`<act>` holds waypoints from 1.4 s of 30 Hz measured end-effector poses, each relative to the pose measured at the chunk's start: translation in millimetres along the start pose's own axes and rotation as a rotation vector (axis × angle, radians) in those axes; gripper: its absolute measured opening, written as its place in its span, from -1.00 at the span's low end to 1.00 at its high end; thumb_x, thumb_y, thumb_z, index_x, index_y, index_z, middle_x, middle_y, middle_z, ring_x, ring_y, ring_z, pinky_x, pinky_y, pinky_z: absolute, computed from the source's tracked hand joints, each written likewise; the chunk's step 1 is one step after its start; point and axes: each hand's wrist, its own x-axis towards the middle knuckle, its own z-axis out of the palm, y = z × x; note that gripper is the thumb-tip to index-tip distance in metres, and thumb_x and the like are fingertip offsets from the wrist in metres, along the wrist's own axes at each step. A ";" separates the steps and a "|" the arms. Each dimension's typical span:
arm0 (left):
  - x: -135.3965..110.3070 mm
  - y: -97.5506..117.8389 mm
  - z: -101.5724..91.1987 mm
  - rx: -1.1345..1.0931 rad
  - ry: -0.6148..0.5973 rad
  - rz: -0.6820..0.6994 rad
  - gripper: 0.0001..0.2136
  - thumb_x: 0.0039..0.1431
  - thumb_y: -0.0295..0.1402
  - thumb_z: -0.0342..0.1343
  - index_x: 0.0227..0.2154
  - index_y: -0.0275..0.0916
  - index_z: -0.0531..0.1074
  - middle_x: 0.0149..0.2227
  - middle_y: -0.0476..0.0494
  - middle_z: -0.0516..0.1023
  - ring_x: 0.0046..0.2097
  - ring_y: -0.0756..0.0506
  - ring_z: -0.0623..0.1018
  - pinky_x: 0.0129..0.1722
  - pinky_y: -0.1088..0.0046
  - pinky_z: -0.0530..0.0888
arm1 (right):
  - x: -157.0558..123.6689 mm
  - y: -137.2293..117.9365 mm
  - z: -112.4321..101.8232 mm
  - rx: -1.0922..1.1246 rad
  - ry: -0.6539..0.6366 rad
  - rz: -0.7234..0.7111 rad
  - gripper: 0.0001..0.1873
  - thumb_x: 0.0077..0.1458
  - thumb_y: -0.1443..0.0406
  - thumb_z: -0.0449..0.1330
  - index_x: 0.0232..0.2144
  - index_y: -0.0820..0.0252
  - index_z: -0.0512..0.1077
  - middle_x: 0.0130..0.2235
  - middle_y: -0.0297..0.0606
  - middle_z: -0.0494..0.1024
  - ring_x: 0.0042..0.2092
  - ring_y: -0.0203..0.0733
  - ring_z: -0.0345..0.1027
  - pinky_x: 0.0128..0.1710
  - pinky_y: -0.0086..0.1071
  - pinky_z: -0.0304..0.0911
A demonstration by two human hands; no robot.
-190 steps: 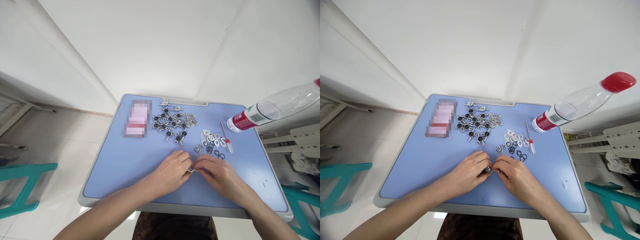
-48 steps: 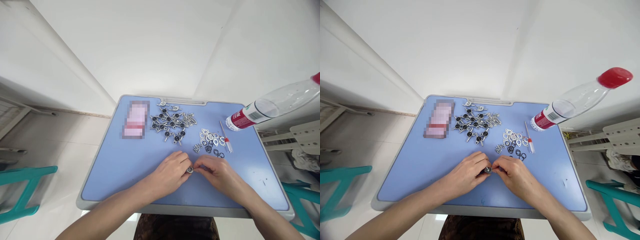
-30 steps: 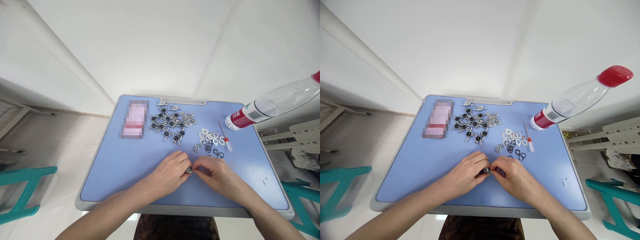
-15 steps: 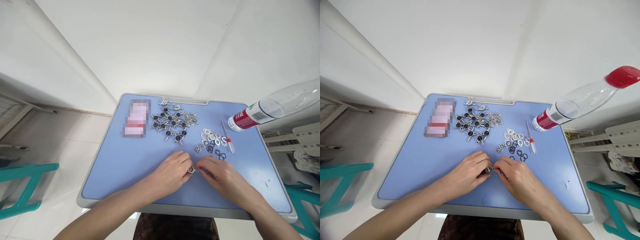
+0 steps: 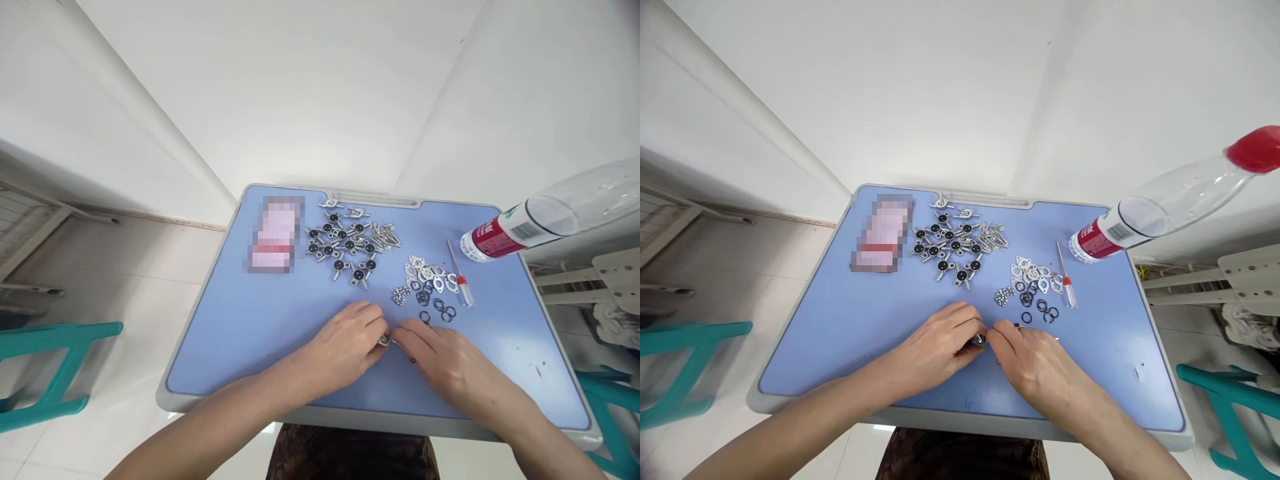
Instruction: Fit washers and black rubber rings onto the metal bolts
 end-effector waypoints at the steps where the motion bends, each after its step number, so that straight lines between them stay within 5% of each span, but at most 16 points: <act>1: 0.0 0.0 0.1 -0.005 0.000 0.001 -0.95 0.21 -0.49 0.10 -0.36 -0.27 0.35 -0.31 -0.07 0.42 -0.24 -0.09 0.41 -0.17 0.35 0.42 | 0.3 -0.4 -0.6 -0.041 0.000 -0.017 -0.65 0.23 0.55 -0.17 -0.27 0.30 0.40 -0.44 -0.25 0.36 -0.54 -0.28 0.12 -0.59 -0.37 -0.05; 8: 0.6 -0.1 -1.0 -0.043 -0.010 0.000 -0.96 0.23 -0.49 0.05 -0.33 -0.26 0.35 -0.30 -0.09 0.41 -0.24 -0.10 0.42 -0.19 0.34 0.42 | 4.3 -8.5 -3.6 -0.310 0.050 -0.118 -0.64 0.15 0.60 -0.17 -0.33 0.32 0.39 -0.45 -0.20 0.39 -0.60 -0.27 0.05 -0.60 -0.33 -0.10; 13: 0.6 -0.8 -0.2 -0.061 -0.012 -0.003 -0.95 0.23 -0.52 0.04 -0.32 -0.26 0.35 -0.31 -0.09 0.41 -0.25 -0.09 0.41 -0.20 0.34 0.41 | 2.4 -10.8 -1.7 -0.293 0.047 -0.145 -0.63 0.13 0.59 -0.18 -0.30 0.34 0.41 -0.39 -0.11 0.46 -0.61 -0.27 0.07 -0.60 -0.32 -0.05; 18: 0.5 -0.1 -0.2 -0.039 0.003 -0.003 -0.96 0.22 -0.50 0.07 -0.33 -0.26 0.35 -0.30 -0.07 0.42 -0.24 -0.09 0.42 -0.21 0.35 0.42 | -1.6 -2.6 -6.9 0.023 -0.027 -0.017 -0.60 0.17 0.58 -0.16 -0.14 0.27 0.40 -0.38 -0.20 0.46 -0.53 -0.26 0.21 -0.58 -0.36 0.06; 24: 1.0 1.2 -0.9 -0.048 0.021 -0.012 -0.97 0.21 -0.48 0.09 -0.31 -0.25 0.37 -0.30 -0.06 0.42 -0.23 -0.08 0.43 -0.21 0.37 0.43 | -4.1 8.5 -29.7 0.578 0.091 0.311 -0.77 0.26 0.34 0.02 -0.03 0.13 0.30 -0.10 -0.17 0.45 -0.23 -0.23 0.36 -0.38 -0.41 0.28; 28: 2.5 2.2 -1.4 -0.059 0.037 -0.009 -0.93 0.17 -0.52 0.08 -0.32 -0.23 0.37 -0.32 -0.04 0.42 -0.25 -0.07 0.42 -0.22 0.37 0.42 | -3.6 16.7 -37.2 0.860 0.179 0.456 -0.80 0.32 0.28 -0.02 -0.10 0.09 0.38 -0.20 -0.23 0.47 -0.22 -0.24 0.36 -0.26 -0.39 0.30; 32: 3.0 2.6 -1.4 -0.049 0.032 -0.020 -0.90 0.16 -0.54 0.06 -0.32 -0.23 0.37 -0.31 -0.05 0.41 -0.25 -0.07 0.41 -0.22 0.38 0.41 | 0.4 23.8 -32.6 1.169 0.216 0.453 -0.77 0.32 0.20 0.02 -0.14 0.10 0.44 -0.29 -0.27 0.52 -0.24 -0.23 0.40 -0.20 -0.36 0.31; 38: 3.0 2.1 -1.0 -0.042 0.021 -0.036 -0.91 0.17 -0.52 0.07 -0.30 -0.21 0.37 -0.31 -0.04 0.42 -0.25 -0.07 0.41 -0.26 0.40 0.39 | 7.0 27.5 -25.5 1.103 0.209 0.478 -0.67 0.33 0.11 -0.03 -0.11 0.10 0.46 -0.32 -0.29 0.57 -0.16 -0.19 0.39 -0.06 -0.29 0.19; 42: 3.0 2.4 -2.3 -0.031 0.018 -0.033 -0.90 0.16 -0.52 0.08 -0.31 -0.21 0.37 -0.31 -0.04 0.42 -0.24 -0.07 0.41 -0.27 0.40 0.40 | 8.4 28.9 -22.4 1.084 0.238 0.498 -0.60 0.33 0.06 -0.07 -0.27 0.16 0.44 -0.42 -0.30 0.49 -0.28 -0.22 0.33 -0.21 -0.34 0.18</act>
